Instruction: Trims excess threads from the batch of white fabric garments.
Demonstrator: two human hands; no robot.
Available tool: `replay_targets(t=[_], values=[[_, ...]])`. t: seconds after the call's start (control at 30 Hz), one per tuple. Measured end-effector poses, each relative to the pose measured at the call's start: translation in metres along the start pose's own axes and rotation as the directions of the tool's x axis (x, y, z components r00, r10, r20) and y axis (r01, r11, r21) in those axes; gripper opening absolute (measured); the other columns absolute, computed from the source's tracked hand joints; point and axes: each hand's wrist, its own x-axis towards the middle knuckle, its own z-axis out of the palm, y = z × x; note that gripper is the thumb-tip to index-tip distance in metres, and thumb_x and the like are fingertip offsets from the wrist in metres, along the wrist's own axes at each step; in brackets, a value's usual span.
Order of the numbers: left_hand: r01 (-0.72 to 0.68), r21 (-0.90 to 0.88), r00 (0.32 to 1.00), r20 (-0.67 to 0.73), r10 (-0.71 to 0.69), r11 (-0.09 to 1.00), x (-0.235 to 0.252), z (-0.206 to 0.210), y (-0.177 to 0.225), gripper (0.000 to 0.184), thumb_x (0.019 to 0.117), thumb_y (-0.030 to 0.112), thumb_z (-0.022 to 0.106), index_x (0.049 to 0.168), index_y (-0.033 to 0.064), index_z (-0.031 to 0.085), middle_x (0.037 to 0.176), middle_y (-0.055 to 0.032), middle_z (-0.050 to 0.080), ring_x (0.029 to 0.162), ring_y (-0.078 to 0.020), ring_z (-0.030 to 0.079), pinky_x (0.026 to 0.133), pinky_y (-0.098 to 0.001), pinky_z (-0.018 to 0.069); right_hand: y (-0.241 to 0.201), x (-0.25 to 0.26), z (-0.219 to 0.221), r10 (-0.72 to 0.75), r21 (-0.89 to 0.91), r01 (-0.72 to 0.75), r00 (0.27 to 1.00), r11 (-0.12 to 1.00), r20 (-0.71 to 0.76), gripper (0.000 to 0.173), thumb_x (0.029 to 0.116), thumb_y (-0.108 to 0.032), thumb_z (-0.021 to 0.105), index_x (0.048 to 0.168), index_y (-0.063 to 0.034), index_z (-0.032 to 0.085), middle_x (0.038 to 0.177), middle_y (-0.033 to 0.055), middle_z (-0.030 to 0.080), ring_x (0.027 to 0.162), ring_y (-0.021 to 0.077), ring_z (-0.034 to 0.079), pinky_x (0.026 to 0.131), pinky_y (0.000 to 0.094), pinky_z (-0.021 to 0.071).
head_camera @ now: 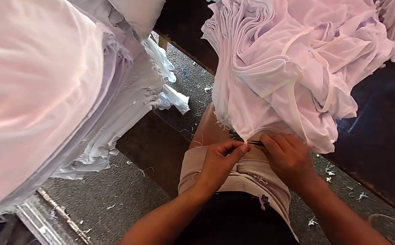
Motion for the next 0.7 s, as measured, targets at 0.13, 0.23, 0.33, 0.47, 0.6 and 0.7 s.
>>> replay_targets(t=[0.13,0.23,0.33,0.47,0.6,0.7], values=[[-0.010,0.019,1.000,-0.023,0.010,1.000,0.000,0.001,0.001,0.011,0.0946,0.004,0.064,0.091,0.0013,0.074,0.083,0.0028,0.073,0.083,-0.0022,0.069,0.082,-0.0207,0.0574,-0.007,0.003,0.006,-0.040,0.009,0.040,0.999,0.999,-0.021,0.019,0.1040,-0.017,0.059,0.105,-0.0017,0.070,0.092,0.0150,0.075,0.075,0.0275,0.069,0.067,0.0359,0.0543],[-0.003,0.037,0.999,-0.047,0.005,0.999,0.002,0.001,0.002,0.010,0.0938,0.004,0.064,0.090,0.0018,0.074,0.082,0.0030,0.072,0.082,-0.0023,0.069,0.082,-0.0213,0.0577,-0.007,0.006,0.012,-0.075,0.021,0.076,0.997,0.997,-0.034,0.018,0.1035,-0.013,0.058,0.106,-0.0008,0.071,0.101,0.0169,0.076,0.073,0.0269,0.070,0.067,0.0348,0.0544],[0.014,0.085,1.000,0.003,-0.014,0.996,0.004,-0.001,-0.001,0.010,0.0946,0.006,0.066,0.091,0.0016,0.074,0.085,0.0029,0.071,0.083,-0.0003,0.067,0.081,-0.0190,0.0564,-0.002,0.014,0.017,-0.082,0.027,0.084,0.996,0.996,-0.046,0.017,0.1022,-0.011,0.058,0.104,-0.0002,0.072,0.107,0.0192,0.074,0.072,0.0268,0.069,0.064,0.0351,0.0541],[-0.119,0.377,0.951,0.308,-0.003,0.919,0.009,-0.011,-0.003,0.032,0.1041,0.019,0.055,0.095,-0.0030,0.075,0.101,-0.0079,0.072,0.097,-0.0038,0.065,0.089,-0.0225,0.0512,0.023,0.042,0.006,0.109,0.064,-0.108,0.994,0.992,-0.002,0.020,0.1003,-0.011,0.060,0.104,0.0050,0.071,0.124,0.0270,0.068,0.078,0.0364,0.073,0.064,0.0467,0.0591],[-0.096,0.490,0.995,0.021,0.098,0.866,0.028,-0.015,0.002,0.024,0.1020,0.018,0.060,0.097,-0.0022,0.073,0.093,-0.0071,0.068,0.084,-0.0059,0.063,0.077,-0.0219,0.0520,0.048,0.061,-0.003,0.289,0.227,-0.304,0.952,0.925,0.096,0.023,0.1020,-0.011,0.060,0.115,0.0064,0.069,0.129,0.0256,0.066,0.091,0.0326,0.073,0.077,0.0456,0.0602],[-0.015,0.464,0.997,-0.055,0.046,0.886,0.043,-0.013,0.007,0.021,0.1019,0.016,0.061,0.091,0.0018,0.072,0.084,0.0000,0.069,0.072,0.0008,0.062,0.069,-0.0165,0.0519,0.051,0.062,-0.006,0.323,0.307,-0.344,0.939,0.888,0.117,0.020,0.1015,-0.010,0.061,0.113,0.0048,0.070,0.118,0.0232,0.069,0.077,0.0218,0.070,0.070,0.0351,0.0599]])
